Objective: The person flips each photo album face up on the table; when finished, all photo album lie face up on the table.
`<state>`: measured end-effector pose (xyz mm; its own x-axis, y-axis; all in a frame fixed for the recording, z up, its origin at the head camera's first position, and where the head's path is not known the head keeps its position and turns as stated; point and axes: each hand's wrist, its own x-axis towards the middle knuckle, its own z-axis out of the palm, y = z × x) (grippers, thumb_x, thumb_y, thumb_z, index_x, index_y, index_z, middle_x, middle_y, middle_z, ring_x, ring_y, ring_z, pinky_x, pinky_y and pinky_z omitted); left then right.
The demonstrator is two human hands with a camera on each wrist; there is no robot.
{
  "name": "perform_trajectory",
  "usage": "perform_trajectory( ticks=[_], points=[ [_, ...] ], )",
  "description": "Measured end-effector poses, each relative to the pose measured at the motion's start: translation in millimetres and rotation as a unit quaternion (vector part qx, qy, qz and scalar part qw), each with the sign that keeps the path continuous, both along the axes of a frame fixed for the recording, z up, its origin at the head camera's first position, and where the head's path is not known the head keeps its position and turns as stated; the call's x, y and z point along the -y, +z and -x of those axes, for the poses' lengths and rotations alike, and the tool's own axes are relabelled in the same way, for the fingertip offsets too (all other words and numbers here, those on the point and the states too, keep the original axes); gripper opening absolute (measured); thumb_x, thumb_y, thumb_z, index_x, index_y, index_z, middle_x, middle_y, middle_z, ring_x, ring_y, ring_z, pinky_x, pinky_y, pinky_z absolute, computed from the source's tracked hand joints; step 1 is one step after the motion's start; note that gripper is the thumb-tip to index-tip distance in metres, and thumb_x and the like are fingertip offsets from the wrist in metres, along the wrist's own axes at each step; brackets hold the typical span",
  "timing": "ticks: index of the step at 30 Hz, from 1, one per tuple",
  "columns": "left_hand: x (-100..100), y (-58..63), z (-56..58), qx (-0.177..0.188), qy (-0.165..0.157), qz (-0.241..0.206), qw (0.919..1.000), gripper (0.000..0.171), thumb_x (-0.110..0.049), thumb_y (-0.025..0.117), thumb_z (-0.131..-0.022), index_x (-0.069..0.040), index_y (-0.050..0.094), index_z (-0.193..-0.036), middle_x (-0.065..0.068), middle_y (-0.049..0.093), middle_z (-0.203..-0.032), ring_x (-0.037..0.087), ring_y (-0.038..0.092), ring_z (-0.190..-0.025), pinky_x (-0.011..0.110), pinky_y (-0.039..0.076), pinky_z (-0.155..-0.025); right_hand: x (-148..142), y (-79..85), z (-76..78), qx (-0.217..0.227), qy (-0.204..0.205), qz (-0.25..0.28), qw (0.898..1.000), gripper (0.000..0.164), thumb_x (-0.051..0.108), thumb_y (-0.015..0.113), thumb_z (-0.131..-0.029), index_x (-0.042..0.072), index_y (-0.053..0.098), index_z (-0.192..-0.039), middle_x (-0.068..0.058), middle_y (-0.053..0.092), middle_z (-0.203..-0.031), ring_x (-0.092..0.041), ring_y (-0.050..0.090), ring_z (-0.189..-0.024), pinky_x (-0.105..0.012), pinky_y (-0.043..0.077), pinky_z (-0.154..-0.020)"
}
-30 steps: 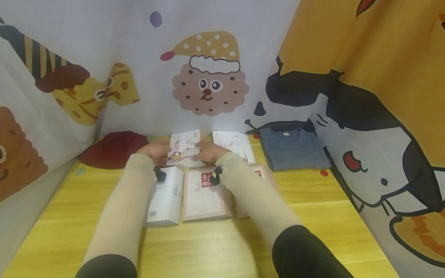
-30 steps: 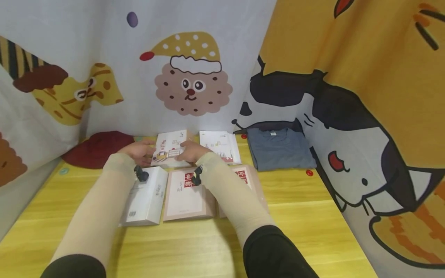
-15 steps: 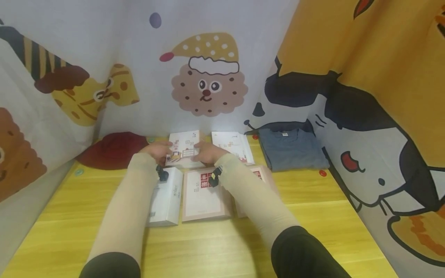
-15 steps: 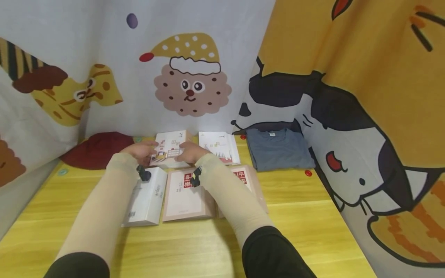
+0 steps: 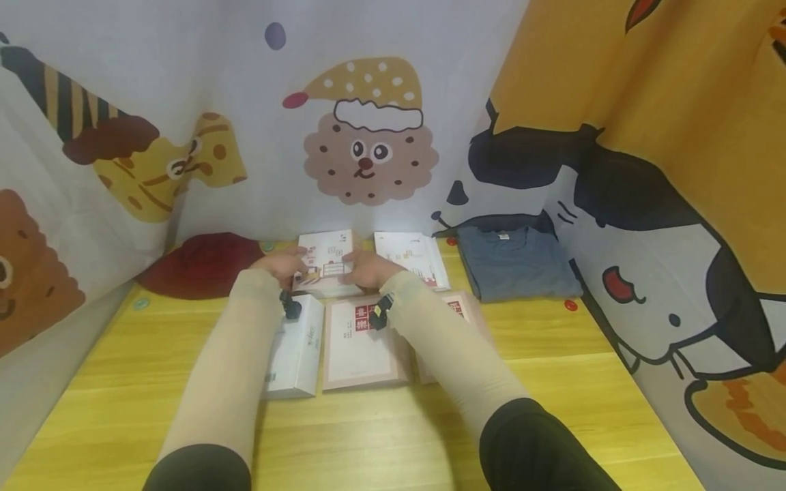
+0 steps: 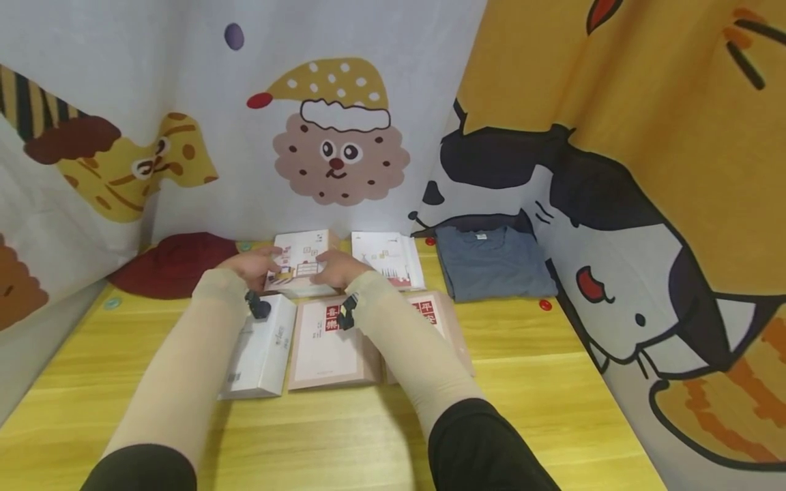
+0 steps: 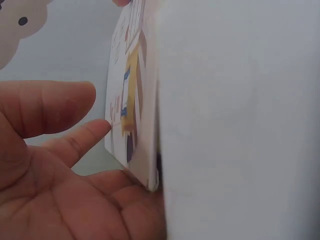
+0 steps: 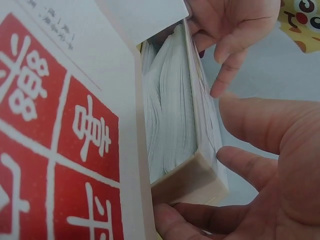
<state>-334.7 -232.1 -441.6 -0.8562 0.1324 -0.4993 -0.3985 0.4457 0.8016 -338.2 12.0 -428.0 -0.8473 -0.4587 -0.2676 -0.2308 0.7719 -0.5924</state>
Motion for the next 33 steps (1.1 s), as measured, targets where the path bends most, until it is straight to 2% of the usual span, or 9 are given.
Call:
perform_trajectory(
  ticks=[4, 7, 10, 13, 16, 20, 24, 28, 33],
  points=[
    [1.1, -0.1, 1.0, -0.003, -0.001, 0.022, 0.9998, 0.08, -0.01, 0.053, -0.102, -0.02, 0.013, -0.171, 0.021, 0.015, -0.175, 0.041, 0.029, -0.154, 0.057, 0.031, -0.126, 0.2, -0.4, 1.3, 0.005, 0.005, 0.002, 1.0, 0.068, 0.042, 0.068, -0.101, 0.019, 0.045, -0.161, -0.009, 0.039, -0.169, -0.033, 0.037, -0.155, -0.053, 0.028, -0.129],
    [4.5, -4.2, 5.3, -0.003, -0.006, 0.043, 0.999, 0.08, -0.011, 0.055, -0.1, -0.018, 0.017, -0.171, 0.018, 0.01, -0.177, 0.04, 0.018, -0.159, 0.06, 0.021, -0.129, 0.3, -1.3, 2.7, 0.012, 0.005, 0.005, 1.0, 0.068, 0.042, 0.069, -0.101, 0.02, 0.045, -0.161, -0.008, 0.04, -0.169, -0.032, 0.037, -0.155, -0.052, 0.028, -0.129],
    [4.6, -2.1, 3.7, 0.001, 0.0, 0.043, 0.9991, 0.079, -0.014, 0.056, -0.102, -0.02, 0.018, -0.171, 0.015, 0.007, -0.178, 0.04, 0.013, -0.161, 0.063, 0.018, -0.13, 0.6, -2.3, 2.8, 0.009, 0.004, 0.004, 1.0, 0.067, 0.041, 0.069, -0.101, 0.021, 0.046, -0.16, -0.007, 0.04, -0.168, -0.032, 0.037, -0.155, -0.052, 0.028, -0.129],
    [4.6, 0.2, 1.1, 0.012, 0.02, 0.029, 0.9993, 0.08, -0.017, 0.056, -0.103, -0.025, 0.016, -0.171, 0.012, 0.006, -0.178, 0.04, 0.012, -0.162, 0.065, 0.017, -0.129, 0.7, -2.8, 1.9, 0.007, 0.003, 0.004, 1.0, 0.066, 0.041, 0.068, -0.101, 0.022, 0.047, -0.16, -0.007, 0.039, -0.169, -0.032, 0.037, -0.155, -0.053, 0.028, -0.129],
    [3.3, 2.6, -2.3, 0.014, 0.036, 0.003, 0.9992, 0.081, -0.016, 0.055, -0.103, -0.028, 0.014, -0.171, 0.012, 0.006, -0.178, 0.039, 0.015, -0.161, 0.063, 0.019, -0.129, 1.1, -3.0, 1.6, 0.006, 0.0, 0.002, 1.0, 0.066, 0.043, 0.068, -0.101, 0.025, 0.046, -0.16, -0.006, 0.039, -0.169, -0.031, 0.037, -0.155, -0.052, 0.028, -0.129],
    [-2.8, 9.8, -10.2, 0.005, 0.047, -0.042, 0.998, 0.085, -0.007, 0.053, -0.103, -0.029, 0.008, -0.172, 0.016, 0.012, -0.176, 0.038, 0.032, -0.152, 0.051, 0.036, -0.124, 0.6, -3.2, 0.1, -0.002, 0.004, 0.006, 1.0, 0.066, 0.041, 0.067, -0.102, 0.023, 0.045, -0.161, -0.008, 0.04, -0.169, -0.032, 0.039, -0.154, -0.051, 0.028, -0.129],
    [-8.8, 20.7, -18.3, -0.032, 0.027, -0.067, 0.9969, 0.084, 0.0, 0.047, -0.103, -0.024, 0.004, -0.172, 0.026, 0.025, -0.167, 0.032, 0.052, -0.128, 0.04, 0.054, -0.106, -0.5, -2.9, -2.0, -0.014, 0.005, 0.01, 1.0, 0.069, 0.041, 0.067, -0.101, 0.024, 0.041, -0.163, -0.01, 0.041, -0.168, -0.033, 0.04, -0.153, -0.052, 0.029, -0.128],
    [-9.3, 26.1, -20.5, -0.073, -0.01, -0.082, 0.9939, 0.08, 0.004, 0.043, -0.104, -0.016, 0.005, -0.171, 0.03, 0.037, -0.153, 0.021, 0.059, -0.103, 0.039, 0.057, -0.098, -1.6, -2.6, -2.0, -0.023, 0.005, 0.008, 1.0, 0.072, 0.041, 0.068, -0.101, 0.027, 0.038, -0.165, -0.009, 0.042, -0.167, -0.032, 0.042, -0.152, -0.052, 0.03, -0.128],
    [-5.0, 20.8, -13.6, -0.101, -0.034, -0.088, 0.9904, 0.08, 0.006, 0.044, -0.101, -0.013, 0.009, -0.171, 0.027, 0.044, -0.143, 0.015, 0.062, -0.092, 0.038, 0.059, -0.092, -3.5, -3.9, 0.3, -0.023, 0.013, 0.019, 0.999, 0.073, 0.039, 0.068, -0.102, 0.026, 0.035, -0.166, -0.01, 0.043, -0.166, -0.033, 0.043, -0.151, -0.052, 0.031, -0.128]
  ],
)
